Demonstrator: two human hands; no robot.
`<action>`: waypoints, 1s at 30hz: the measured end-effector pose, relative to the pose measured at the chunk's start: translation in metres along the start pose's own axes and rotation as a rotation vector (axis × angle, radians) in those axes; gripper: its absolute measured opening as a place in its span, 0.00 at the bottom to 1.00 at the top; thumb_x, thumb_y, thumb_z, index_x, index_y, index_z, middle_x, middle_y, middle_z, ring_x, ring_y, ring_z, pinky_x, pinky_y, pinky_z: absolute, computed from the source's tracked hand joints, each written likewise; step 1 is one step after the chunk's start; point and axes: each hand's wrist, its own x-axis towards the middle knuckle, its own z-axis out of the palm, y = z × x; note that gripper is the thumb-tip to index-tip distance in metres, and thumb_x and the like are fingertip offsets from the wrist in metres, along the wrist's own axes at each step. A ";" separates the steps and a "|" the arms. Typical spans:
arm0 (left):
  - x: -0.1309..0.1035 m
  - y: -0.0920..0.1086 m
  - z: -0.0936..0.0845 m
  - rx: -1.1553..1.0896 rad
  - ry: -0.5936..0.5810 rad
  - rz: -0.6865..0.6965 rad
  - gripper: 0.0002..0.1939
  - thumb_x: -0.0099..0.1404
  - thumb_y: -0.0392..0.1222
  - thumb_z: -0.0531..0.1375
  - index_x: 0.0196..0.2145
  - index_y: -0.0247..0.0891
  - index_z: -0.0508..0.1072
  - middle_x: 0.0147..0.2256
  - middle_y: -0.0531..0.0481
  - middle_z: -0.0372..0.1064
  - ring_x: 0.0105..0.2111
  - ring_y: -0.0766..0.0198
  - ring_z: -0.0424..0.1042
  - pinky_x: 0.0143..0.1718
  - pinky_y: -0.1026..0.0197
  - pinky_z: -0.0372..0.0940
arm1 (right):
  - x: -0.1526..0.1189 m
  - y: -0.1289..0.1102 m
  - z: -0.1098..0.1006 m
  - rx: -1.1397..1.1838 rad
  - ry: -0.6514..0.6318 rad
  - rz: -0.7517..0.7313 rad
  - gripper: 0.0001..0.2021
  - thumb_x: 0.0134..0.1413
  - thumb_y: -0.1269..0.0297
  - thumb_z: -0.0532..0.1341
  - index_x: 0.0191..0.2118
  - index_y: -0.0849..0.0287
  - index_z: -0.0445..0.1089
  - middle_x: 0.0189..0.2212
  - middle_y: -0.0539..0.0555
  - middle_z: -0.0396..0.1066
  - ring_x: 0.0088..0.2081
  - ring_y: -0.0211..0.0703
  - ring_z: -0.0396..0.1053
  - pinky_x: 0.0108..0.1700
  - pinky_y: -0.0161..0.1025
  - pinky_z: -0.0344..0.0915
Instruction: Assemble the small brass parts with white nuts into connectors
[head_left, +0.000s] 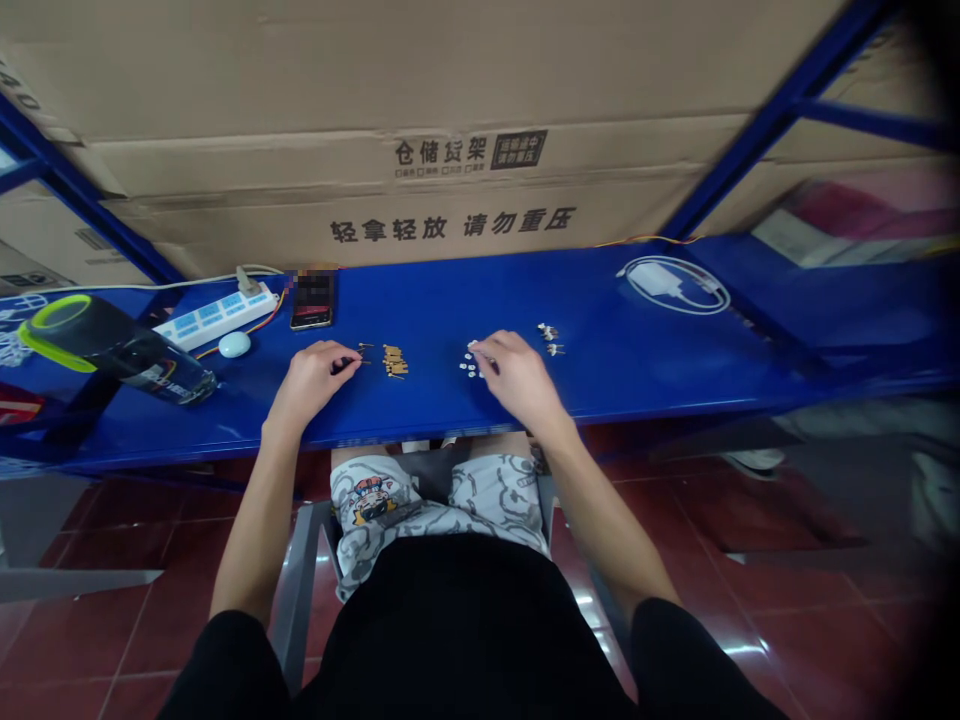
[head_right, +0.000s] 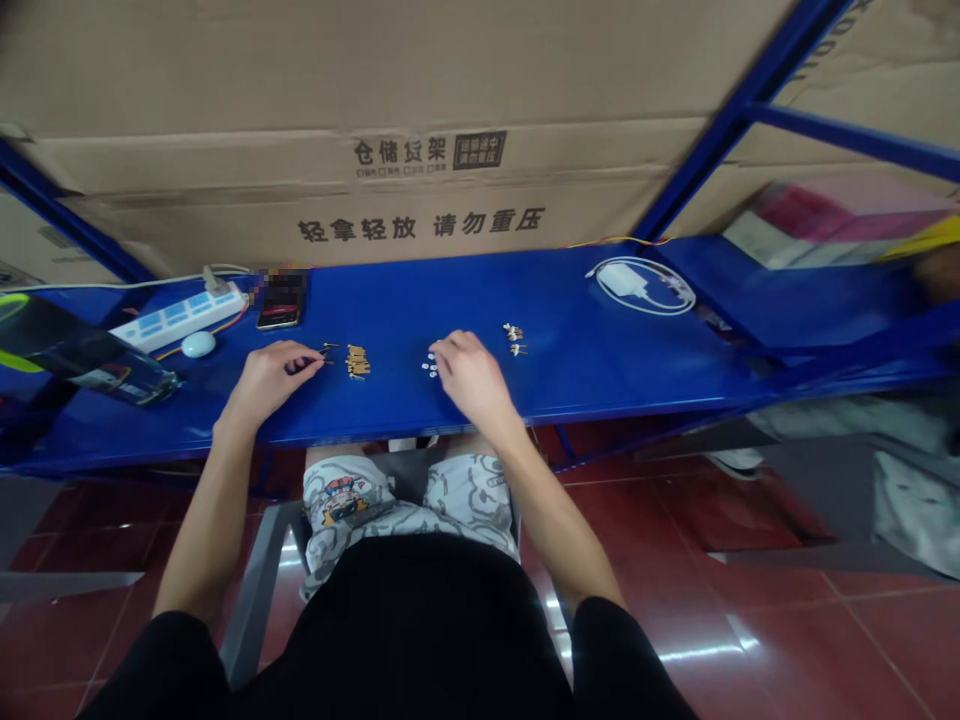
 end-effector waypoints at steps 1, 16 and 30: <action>0.000 0.001 0.000 0.000 -0.003 -0.002 0.09 0.71 0.42 0.60 0.40 0.38 0.80 0.37 0.47 0.77 0.32 0.62 0.72 0.38 0.59 0.69 | 0.001 0.007 -0.008 -0.033 0.035 0.042 0.14 0.65 0.70 0.53 0.44 0.59 0.77 0.40 0.59 0.75 0.45 0.52 0.70 0.47 0.48 0.69; 0.016 0.000 0.001 0.098 -0.046 0.000 0.08 0.70 0.39 0.60 0.41 0.39 0.80 0.41 0.46 0.78 0.36 0.58 0.75 0.40 0.56 0.70 | -0.020 0.100 -0.070 -0.152 -0.179 0.381 0.12 0.54 0.62 0.66 0.46 0.49 0.78 0.38 0.52 0.77 0.33 0.43 0.72 0.36 0.40 0.63; -0.002 0.065 0.005 -0.125 0.204 0.001 0.10 0.73 0.46 0.59 0.41 0.40 0.79 0.34 0.51 0.76 0.30 0.65 0.69 0.38 0.60 0.67 | -0.010 0.069 -0.072 -0.010 -0.305 0.423 0.03 0.53 0.65 0.67 0.34 0.53 0.80 0.30 0.51 0.79 0.35 0.46 0.76 0.38 0.41 0.66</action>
